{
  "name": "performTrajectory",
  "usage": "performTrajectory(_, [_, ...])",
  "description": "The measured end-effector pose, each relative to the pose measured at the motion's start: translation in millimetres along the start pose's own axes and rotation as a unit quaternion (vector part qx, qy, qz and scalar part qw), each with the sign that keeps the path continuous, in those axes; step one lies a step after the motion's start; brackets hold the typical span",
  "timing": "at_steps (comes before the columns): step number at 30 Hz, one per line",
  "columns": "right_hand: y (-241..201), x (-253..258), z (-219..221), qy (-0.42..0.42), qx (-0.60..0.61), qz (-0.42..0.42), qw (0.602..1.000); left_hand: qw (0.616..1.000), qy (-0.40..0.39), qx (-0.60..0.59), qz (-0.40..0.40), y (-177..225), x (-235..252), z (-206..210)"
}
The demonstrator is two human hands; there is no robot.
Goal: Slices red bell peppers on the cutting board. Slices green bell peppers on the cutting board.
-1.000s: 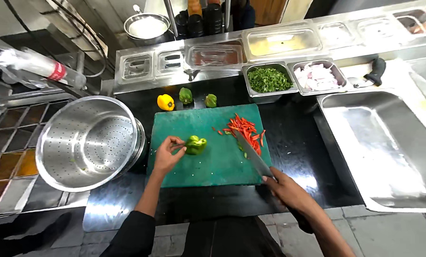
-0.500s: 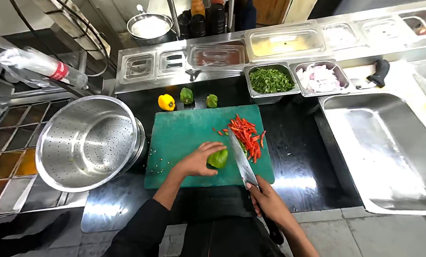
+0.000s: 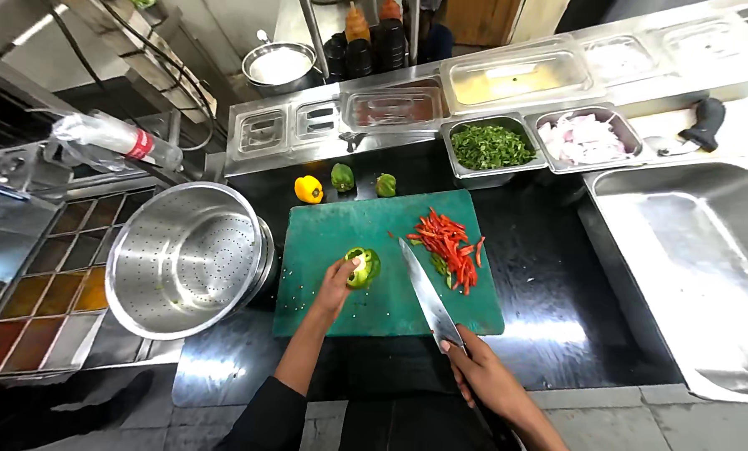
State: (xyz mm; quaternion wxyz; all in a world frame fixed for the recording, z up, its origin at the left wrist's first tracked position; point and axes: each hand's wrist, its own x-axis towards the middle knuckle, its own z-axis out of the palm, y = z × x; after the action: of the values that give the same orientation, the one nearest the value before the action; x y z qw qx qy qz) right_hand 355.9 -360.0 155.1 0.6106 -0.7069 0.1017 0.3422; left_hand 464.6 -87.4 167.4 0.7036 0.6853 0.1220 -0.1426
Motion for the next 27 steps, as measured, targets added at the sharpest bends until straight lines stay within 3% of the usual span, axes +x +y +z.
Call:
performTrajectory(3, [-2.3, 2.2, 3.0, -0.022, -0.040, 0.001, 0.999, 0.986, -0.026, 0.160, -0.047, 3.2, 3.2, -13.8])
performTrajectory(6, [-3.3, 3.0, 3.4, -0.035, -0.073, 0.002, 0.997, 0.965, -0.010, 0.260, -0.031, 4.5, 5.9, -21.0])
performTrajectory(12, [-3.0, -0.1, 1.6, -0.038, -0.087, 0.004, 0.996, 0.996, -0.012, 0.071, -0.062, 2.9, -2.7, -28.8])
performTrajectory(14, [-2.2, -1.0, 1.4, -0.039, -0.083, 0.003, 0.996, 0.989, -0.012, 0.134, -0.066, 3.3, 1.9, -31.5])
performTrajectory(17, [-0.9, -1.6, 1.1, -0.045, -0.087, 0.012, 0.995, 0.943, 0.074, 0.318, -0.065, 3.3, 13.2, -26.1])
performTrajectory(19, [0.1, -1.7, 2.1, -0.045, -0.100, 0.014, 0.994, 0.926, 0.138, 0.347, -0.049, 2.1, 15.9, -22.9])
performTrajectory(22, [1.2, -4.0, 2.5, -0.044, -0.112, 0.013, 0.993, 0.952, 0.155, 0.265, -0.017, -6.5, 11.3, -25.1])
performTrajectory(24, [2.6, -5.4, 2.6, -0.038, -0.107, 0.010, 0.994, 0.980, 0.103, 0.167, 0.025, -14.0, 2.4, -28.5])
performTrajectory(27, [3.5, -5.7, 1.6, -0.029, -0.094, 0.009, 0.995, 0.991, 0.026, 0.113, 0.067, -20.9, -11.8, -32.1])
